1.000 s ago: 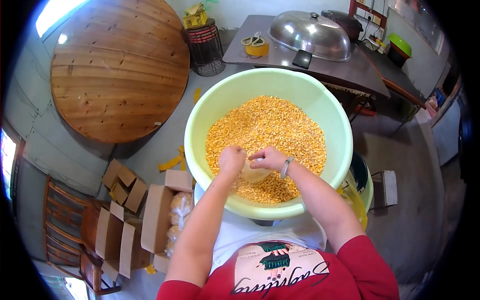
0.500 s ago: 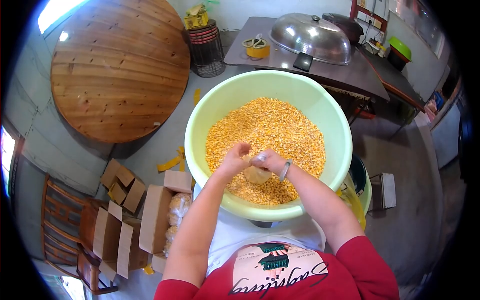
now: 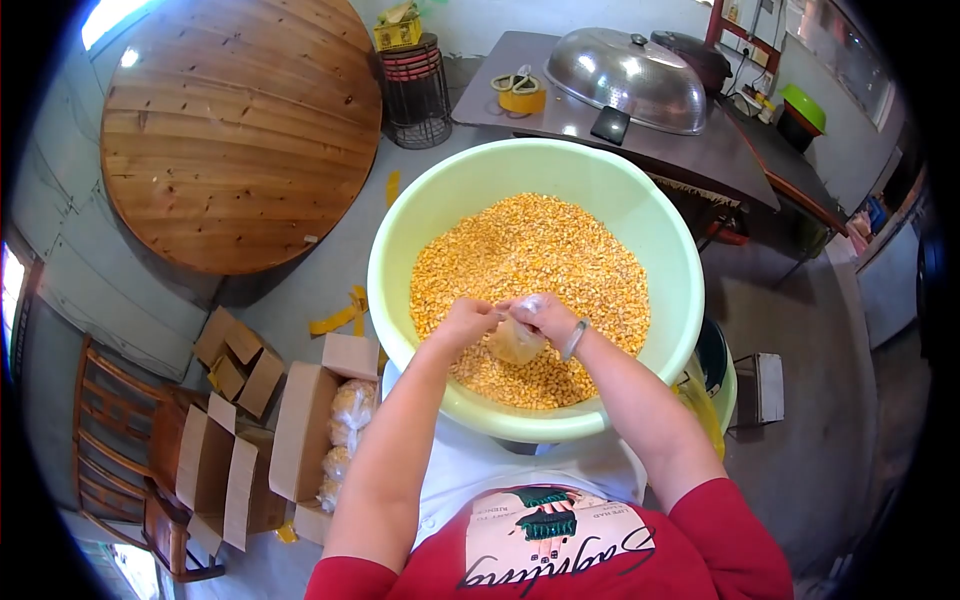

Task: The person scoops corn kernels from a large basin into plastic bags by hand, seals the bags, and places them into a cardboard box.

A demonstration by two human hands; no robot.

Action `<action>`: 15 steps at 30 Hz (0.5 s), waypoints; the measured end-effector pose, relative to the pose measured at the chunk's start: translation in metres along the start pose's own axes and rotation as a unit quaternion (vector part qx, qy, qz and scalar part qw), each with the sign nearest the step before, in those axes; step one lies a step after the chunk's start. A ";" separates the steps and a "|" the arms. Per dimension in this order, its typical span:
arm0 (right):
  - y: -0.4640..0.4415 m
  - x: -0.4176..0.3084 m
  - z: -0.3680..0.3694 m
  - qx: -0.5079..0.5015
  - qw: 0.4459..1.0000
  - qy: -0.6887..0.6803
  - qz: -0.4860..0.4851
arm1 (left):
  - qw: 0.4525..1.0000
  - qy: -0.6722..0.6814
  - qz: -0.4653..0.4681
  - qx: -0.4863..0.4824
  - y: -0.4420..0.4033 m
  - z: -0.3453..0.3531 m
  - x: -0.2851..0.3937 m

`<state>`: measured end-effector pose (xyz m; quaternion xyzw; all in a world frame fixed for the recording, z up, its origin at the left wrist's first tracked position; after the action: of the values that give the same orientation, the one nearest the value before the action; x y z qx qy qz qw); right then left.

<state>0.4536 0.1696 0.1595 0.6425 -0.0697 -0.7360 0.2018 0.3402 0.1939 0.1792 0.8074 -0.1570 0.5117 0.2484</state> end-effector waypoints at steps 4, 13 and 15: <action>0.001 0.000 -0.007 0.045 0.999 0.011 0.012 | 0.981 -0.134 0.083 0.116 0.005 -0.010 0.018; 0.000 0.003 -0.001 0.019 0.994 -0.108 0.012 | 0.977 -0.019 0.134 0.165 -0.004 0.001 0.023; 0.000 0.002 0.000 0.027 0.993 -0.113 0.006 | 0.982 -0.058 0.126 0.128 -0.010 0.013 0.016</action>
<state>0.4530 0.1688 0.1578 0.5599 -0.1153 -0.8005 0.1797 0.3618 0.1954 0.1869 0.8346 -0.2050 0.5070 0.0665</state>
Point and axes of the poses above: each hand's wrist, its own y-axis away from the middle knuckle, its own z-axis out of the palm, x = y × z, the point moved 10 cm from there along -y, towards the middle knuckle, and after that the axes turned 7 degrees about z, right-handed, at the moved point
